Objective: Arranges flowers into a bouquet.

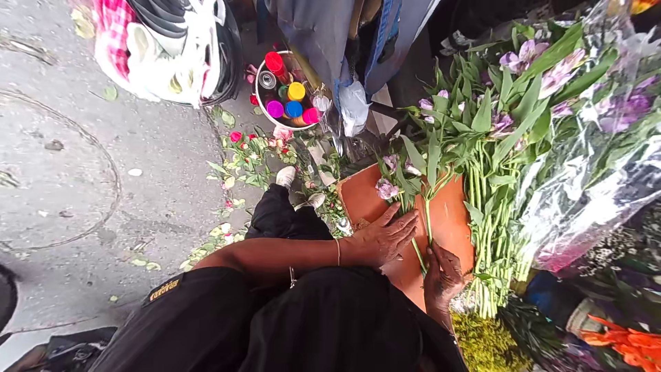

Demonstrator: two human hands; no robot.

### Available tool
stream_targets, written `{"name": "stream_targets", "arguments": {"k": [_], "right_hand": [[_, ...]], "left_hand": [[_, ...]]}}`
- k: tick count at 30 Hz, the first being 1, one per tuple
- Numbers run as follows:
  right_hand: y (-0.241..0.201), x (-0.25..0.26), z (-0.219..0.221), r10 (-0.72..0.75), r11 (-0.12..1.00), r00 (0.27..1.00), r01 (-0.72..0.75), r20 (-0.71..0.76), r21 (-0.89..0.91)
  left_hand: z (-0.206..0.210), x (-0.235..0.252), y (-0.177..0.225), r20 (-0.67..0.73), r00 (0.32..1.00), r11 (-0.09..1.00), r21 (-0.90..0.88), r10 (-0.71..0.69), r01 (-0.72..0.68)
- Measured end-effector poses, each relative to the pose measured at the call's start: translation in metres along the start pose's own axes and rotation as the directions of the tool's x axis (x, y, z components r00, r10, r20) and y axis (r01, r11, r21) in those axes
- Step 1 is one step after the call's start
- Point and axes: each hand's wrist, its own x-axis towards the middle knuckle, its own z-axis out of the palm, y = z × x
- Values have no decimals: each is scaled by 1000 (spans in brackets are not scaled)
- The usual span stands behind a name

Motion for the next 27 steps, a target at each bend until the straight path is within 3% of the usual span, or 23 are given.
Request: {"name": "stream_targets", "arguments": {"k": [6,13,19,27], "right_hand": [[-5,-8,-4,-30,993,997,38,67,-110],[-7,3,5,86,995,996,-86,-13,-44],[-6,1,7,85,994,996,-86,-18,-65],[3,6,4,21,994,999,-25,-36,-111]], "left_hand": [[-1,1,1,-19,1000,1000,-19,-5,5],[0,1,0,-2,1000,999,-43,-2,1],[-3,5,5,-115,991,998,-9,-62,61],[-9,39,-3,93,986,989,59,-142,136]]}}
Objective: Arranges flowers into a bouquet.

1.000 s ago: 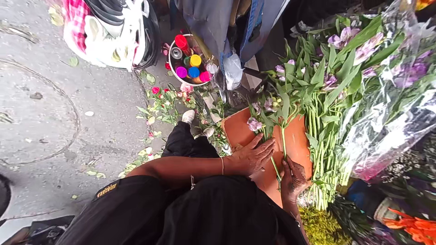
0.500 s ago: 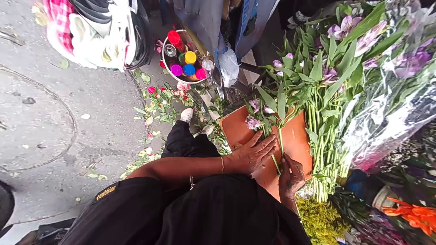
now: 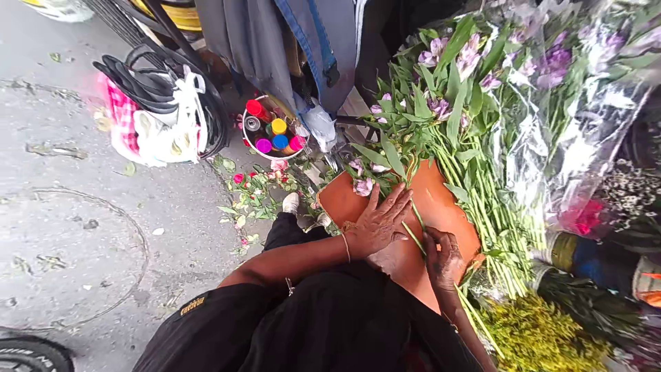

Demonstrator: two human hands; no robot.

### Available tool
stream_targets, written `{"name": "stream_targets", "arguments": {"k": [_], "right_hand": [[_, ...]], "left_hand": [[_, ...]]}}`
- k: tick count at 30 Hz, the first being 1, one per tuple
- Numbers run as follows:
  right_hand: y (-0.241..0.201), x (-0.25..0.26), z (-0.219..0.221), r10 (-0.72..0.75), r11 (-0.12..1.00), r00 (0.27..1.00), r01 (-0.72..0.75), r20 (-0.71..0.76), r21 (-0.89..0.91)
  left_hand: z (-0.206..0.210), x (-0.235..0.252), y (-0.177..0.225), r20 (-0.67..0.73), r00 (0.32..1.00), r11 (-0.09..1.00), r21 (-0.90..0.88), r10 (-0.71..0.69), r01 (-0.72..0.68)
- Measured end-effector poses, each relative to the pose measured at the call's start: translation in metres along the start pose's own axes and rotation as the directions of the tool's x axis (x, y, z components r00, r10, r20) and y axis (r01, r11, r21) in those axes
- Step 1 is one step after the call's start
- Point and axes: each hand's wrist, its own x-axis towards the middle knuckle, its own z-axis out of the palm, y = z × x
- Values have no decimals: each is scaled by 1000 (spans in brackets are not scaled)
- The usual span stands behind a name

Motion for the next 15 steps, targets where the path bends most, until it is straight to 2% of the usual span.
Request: {"name": "stream_targets", "arguments": {"k": [3,6,8,12,13,15], "right_hand": [[7,2,-1,-31,998,999,31,13,55],[14,22,-20,-142,988,986,134,93,82],[26,51,-39,-196,981,980,196,24,10],[72,125,-71,-38,997,979,22,-200,-79],[87,141,-70,-1,997,982,-14,-188,-77],[110,162,-56,68,997,997,-70,-45,-43]], "left_hand": [[-1,0,1,22,1000,996,89,3,-5],[0,-2,2,-18,1000,982,188,14,-10],[1,0,3,-38,999,971,237,32,-22],[-1,-2,8,-70,995,955,293,67,-43],[-4,-3,10,-69,995,956,289,78,-55],[-12,-5,14,-46,994,955,284,101,-84]]}}
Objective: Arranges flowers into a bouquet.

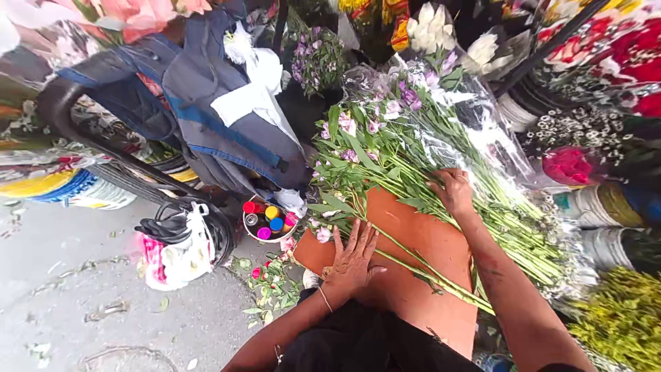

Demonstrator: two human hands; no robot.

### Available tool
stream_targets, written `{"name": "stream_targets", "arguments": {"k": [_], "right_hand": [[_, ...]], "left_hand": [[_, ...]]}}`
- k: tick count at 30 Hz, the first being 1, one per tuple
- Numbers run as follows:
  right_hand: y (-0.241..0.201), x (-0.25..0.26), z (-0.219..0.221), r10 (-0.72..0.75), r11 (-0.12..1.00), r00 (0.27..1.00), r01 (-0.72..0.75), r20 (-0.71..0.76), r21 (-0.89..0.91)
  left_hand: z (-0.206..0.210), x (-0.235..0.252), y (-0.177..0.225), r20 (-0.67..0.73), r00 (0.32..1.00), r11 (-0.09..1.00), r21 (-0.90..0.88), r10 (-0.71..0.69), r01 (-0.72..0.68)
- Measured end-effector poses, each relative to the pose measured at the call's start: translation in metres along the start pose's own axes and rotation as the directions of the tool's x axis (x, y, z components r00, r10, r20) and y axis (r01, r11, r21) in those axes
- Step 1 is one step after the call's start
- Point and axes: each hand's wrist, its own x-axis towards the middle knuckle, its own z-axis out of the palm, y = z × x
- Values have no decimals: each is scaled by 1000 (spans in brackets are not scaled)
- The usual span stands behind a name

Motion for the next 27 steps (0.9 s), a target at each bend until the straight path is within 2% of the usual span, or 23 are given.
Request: {"name": "stream_targets", "arguments": {"k": [2,3,4,7,9,12,14,17,20,22,24,27], "right_hand": [[11,8,19,17,1000,985,-21,170,22],[12,9,23,10,999,982,-16,187,30],[11,7,23,14,999,988,-22,155,46],[1,2,8,2,995,992,11,-125,96],[-6,4,-9,-21,995,976,42,-218,93],[-19,12,-44,-3,994,968,30,-250,105],[-37,16,-80,-30,997,942,51,-335,52],[-70,16,-138,-166,981,893,107,-419,-161],[-112,-2,-170,-275,932,875,141,-398,-333],[-139,-23,-166,-342,909,854,193,-393,-371],[-166,-49,-148,-410,883,819,248,-400,-398],[-203,-89,-116,-438,862,822,270,-364,-428]], "left_hand": [[-10,-3,3,4,999,997,-53,51,-51],[-14,-6,3,-6,996,990,-107,87,-87],[-17,-11,2,-41,991,977,-167,128,-134],[-21,-24,-5,-219,939,910,-266,265,-319],[-24,-30,-10,-269,916,875,-306,297,-374],[-23,-33,-16,-306,911,856,-354,275,-377],[-25,-30,-19,-329,907,839,-386,264,-384],[-33,-20,-17,-367,908,797,-477,202,-370],[-51,2,-11,-398,917,707,-642,26,-298],[-70,25,-5,-367,920,525,-814,-135,-248],[-93,53,3,-250,938,188,-960,-239,-209],[-126,83,18,-82,959,-276,-948,-272,-159]]}}
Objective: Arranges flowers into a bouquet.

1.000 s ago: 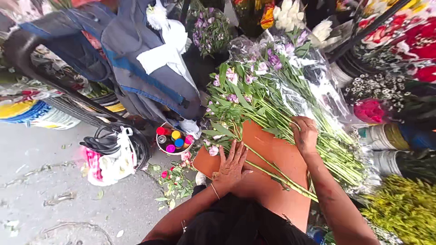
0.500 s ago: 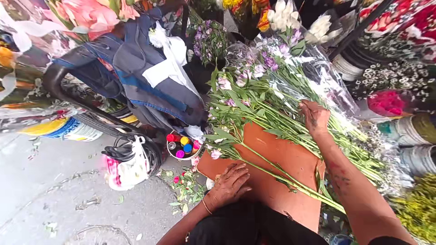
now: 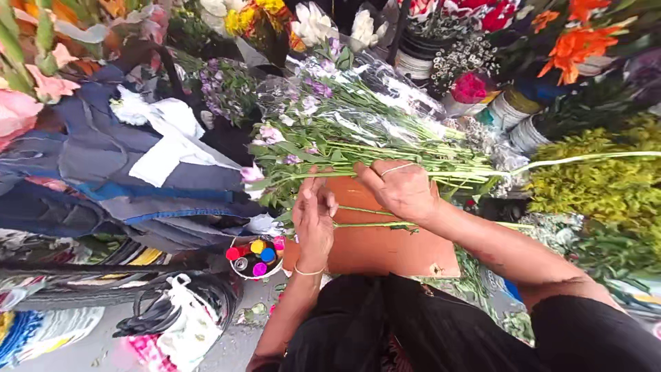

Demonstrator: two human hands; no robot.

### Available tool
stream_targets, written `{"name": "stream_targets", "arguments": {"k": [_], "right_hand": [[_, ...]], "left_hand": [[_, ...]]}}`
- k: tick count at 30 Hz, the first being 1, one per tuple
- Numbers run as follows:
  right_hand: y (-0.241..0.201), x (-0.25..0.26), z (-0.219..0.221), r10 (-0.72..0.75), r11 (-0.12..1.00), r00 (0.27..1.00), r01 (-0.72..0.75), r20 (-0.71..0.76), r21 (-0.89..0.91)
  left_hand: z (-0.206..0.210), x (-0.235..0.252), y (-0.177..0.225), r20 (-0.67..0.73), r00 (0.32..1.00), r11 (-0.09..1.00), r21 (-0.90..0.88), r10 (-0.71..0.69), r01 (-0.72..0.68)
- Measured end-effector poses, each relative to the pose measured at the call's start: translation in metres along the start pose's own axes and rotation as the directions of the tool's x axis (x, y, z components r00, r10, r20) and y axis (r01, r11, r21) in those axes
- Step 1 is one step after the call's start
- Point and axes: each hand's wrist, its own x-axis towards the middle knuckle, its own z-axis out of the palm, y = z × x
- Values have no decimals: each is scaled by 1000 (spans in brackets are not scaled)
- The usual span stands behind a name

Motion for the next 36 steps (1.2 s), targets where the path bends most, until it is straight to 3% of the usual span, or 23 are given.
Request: {"name": "stream_targets", "arguments": {"k": [3,7,11,12,13,15,17,18,19,21,23,25,26,28,30,33,36], "right_hand": [[-23,-26,-10,134,991,986,-131,103,-29],[9,-96,-36,466,885,841,-440,275,-156],[39,-184,-67,462,882,859,-421,220,-212],[45,-203,-80,527,840,826,-471,200,-271],[53,-227,-97,659,741,725,-578,203,-341],[74,-295,-139,901,434,365,-762,234,-480],[92,-367,-177,958,221,68,-795,280,-565],[94,-391,-192,950,168,-14,-818,312,-549],[93,-405,-200,946,174,0,-844,325,-507],[89,-394,-205,915,360,239,-845,324,-395],[74,-337,-192,814,561,475,-793,335,-239],[42,-273,-168,612,722,680,-689,404,68],[25,-247,-154,497,749,754,-623,430,226],[-4,-219,-125,357,756,842,-515,404,404],[-16,-211,-98,339,756,884,-459,322,467],[-8,-213,-60,308,742,892,-443,331,504],[-12,-199,-27,278,695,896,-436,345,572]], "left_hand": [[16,5,6,-102,991,980,-187,-84,64],[6,7,11,-170,985,989,-149,-26,0],[12,-12,6,-140,987,990,-124,-82,64],[15,-14,6,-174,984,993,-119,-45,25],[12,-11,11,-242,970,992,-114,15,-44],[-2,1,32,-364,923,977,-112,128,-180],[-7,-1,47,-347,922,977,-60,171,-204],[-4,-10,48,-299,939,982,-28,168,-184],[4,-21,45,-256,954,987,-3,154,-160],[26,-49,27,-214,971,994,12,109,-109],[50,-72,6,-179,982,997,-49,56,-66],[70,-88,-12,-140,990,990,-140,-10,-10],[77,-95,-19,-130,991,983,-186,-26,2],[82,-106,-28,-129,990,977,-212,-63,34],[69,-117,-37,-179,980,981,-189,-86,51],[35,-134,-51,-280,958,998,-53,-54,41],[9,-139,-47,-318,944,991,121,86,-49]]}}
